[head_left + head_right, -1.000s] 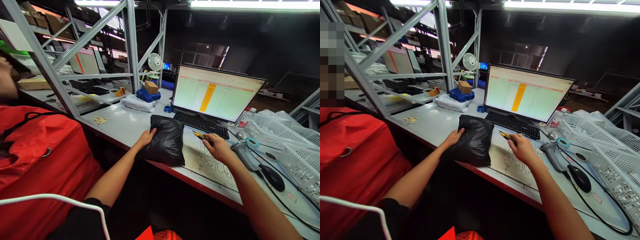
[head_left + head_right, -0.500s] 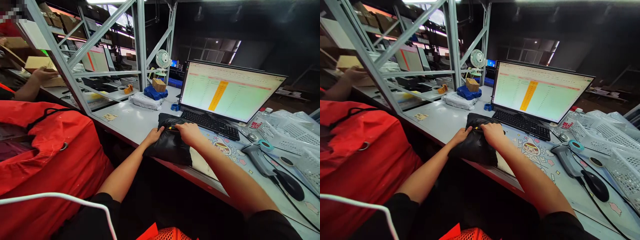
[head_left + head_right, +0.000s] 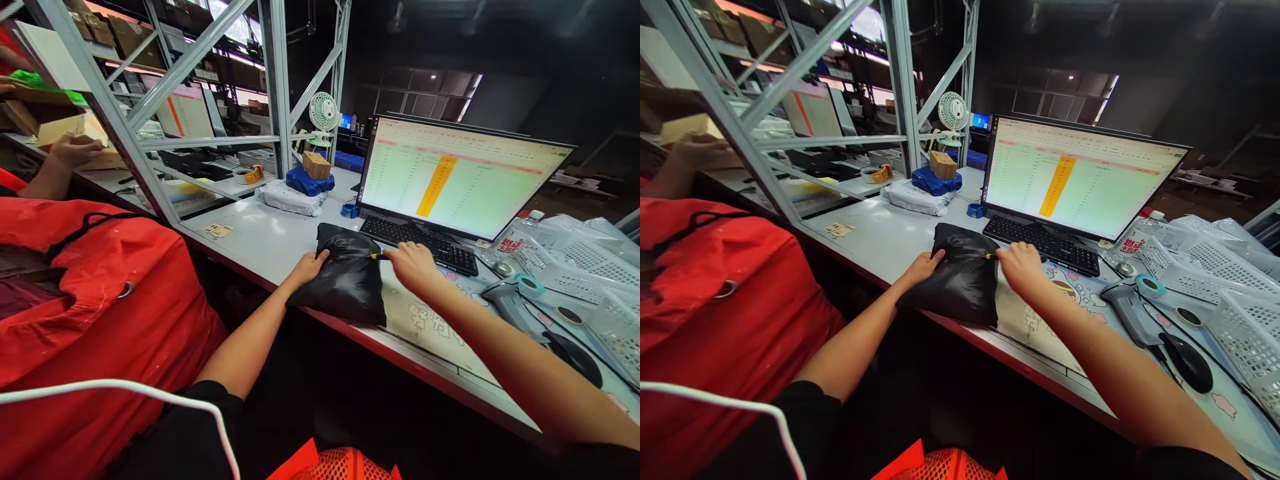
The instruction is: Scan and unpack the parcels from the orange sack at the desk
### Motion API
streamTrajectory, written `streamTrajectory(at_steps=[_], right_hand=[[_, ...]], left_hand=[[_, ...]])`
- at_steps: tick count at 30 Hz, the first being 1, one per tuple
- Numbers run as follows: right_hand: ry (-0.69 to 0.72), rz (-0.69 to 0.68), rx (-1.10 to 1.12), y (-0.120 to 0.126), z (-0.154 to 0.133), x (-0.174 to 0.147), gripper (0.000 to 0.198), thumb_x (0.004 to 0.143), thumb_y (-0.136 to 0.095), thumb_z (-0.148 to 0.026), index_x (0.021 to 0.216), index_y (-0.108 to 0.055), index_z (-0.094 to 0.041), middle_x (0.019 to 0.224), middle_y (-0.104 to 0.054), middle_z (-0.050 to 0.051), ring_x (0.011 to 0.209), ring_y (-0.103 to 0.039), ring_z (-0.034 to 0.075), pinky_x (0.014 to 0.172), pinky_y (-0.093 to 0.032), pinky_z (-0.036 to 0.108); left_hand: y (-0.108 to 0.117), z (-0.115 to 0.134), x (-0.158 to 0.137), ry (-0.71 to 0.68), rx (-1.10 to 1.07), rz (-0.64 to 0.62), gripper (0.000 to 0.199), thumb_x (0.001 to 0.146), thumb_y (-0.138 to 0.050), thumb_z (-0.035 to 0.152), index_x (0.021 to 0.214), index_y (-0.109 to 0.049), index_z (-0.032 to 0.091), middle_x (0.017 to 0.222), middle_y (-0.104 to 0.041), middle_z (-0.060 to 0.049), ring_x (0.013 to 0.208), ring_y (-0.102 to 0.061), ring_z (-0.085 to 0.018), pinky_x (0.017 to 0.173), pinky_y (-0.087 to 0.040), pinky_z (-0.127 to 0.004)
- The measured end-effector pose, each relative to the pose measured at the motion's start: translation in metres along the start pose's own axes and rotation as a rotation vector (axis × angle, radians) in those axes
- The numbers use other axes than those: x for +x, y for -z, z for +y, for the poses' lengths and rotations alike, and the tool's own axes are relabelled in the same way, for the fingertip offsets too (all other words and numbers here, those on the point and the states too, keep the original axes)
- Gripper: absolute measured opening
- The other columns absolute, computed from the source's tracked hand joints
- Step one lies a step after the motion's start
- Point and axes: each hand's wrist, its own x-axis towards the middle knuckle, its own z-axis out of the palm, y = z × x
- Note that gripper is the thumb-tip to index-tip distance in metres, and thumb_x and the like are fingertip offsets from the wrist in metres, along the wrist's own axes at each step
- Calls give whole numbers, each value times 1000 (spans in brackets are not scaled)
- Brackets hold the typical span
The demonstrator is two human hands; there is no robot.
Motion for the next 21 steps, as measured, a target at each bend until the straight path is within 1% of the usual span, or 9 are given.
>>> streamTrajectory(at_steps=[3,5,8,10,12,14,17,19,21], right_hand=[[-227,-99,46,-35,49,-8,44,102,-43,-11,131,-75,-19,120,-70,23,118,-65,35,91,-45,42],[-344,-154,131,-61,69,-13,41,104,-48,-18,139,-70,-20,128,-67,23,124,-62,36,95,-45,43],[-398,-195,219,-93,73,-16,41,105,-56,-32,141,-68,-18,132,-65,24,127,-62,37,98,-47,44],[-385,-206,259,-103,65,-12,41,104,-60,-36,138,-70,-15,131,-66,25,125,-64,35,98,-48,43],[-364,-190,305,-100,52,-4,44,104,-61,-40,139,-69,-14,133,-66,24,125,-64,33,99,-48,40],[-283,-63,400,-83,35,6,45,107,-55,-40,143,-65,-15,134,-65,20,124,-64,29,101,-48,37],[11,184,601,-45,-2,20,37,109,-50,-34,136,-69,-17,128,-69,12,117,-66,22,102,-47,31],[196,206,624,-24,-31,25,34,108,-53,-35,128,-73,-17,124,-71,11,115,-65,23,101,-47,32],[263,170,556,-15,-55,28,35,107,-56,-37,126,-74,-14,124,-71,13,119,-62,27,102,-46,36]], left_hand=[[-1,-1,1,14,-26,-16,65,87,-48,78,51,-34,25,51,-33,1,52,-33,-14,54,-26,-30],[-2,-1,2,15,-39,-17,64,87,-48,76,51,-37,25,51,-36,0,52,-37,-15,54,-28,-30],[-2,-1,2,5,-46,-1,63,84,-49,77,52,-44,23,53,-42,-2,55,-42,-17,56,-31,-30],[-1,-1,1,0,-43,5,64,81,-48,79,53,-47,22,54,-45,-2,57,-44,-17,57,-33,-30],[-1,-1,2,-1,-35,2,65,78,-47,82,52,-46,22,54,-44,-2,57,-44,-17,57,-33,-30],[-1,-2,2,1,-27,-5,66,76,-47,84,51,-45,22,54,-44,-2,57,-43,-17,56,-32,-30],[-1,-1,2,1,-23,-15,68,76,-46,86,53,-45,23,55,-44,-2,57,-44,-17,56,-32,-30],[-1,-1,1,-1,-20,-11,69,76,-44,89,54,-43,23,55,-42,-1,56,-42,-16,54,-31,-30],[0,-1,0,-2,-14,0,72,75,-43,92,53,-39,24,53,-37,0,54,-37,-15,53,-28,-30]])
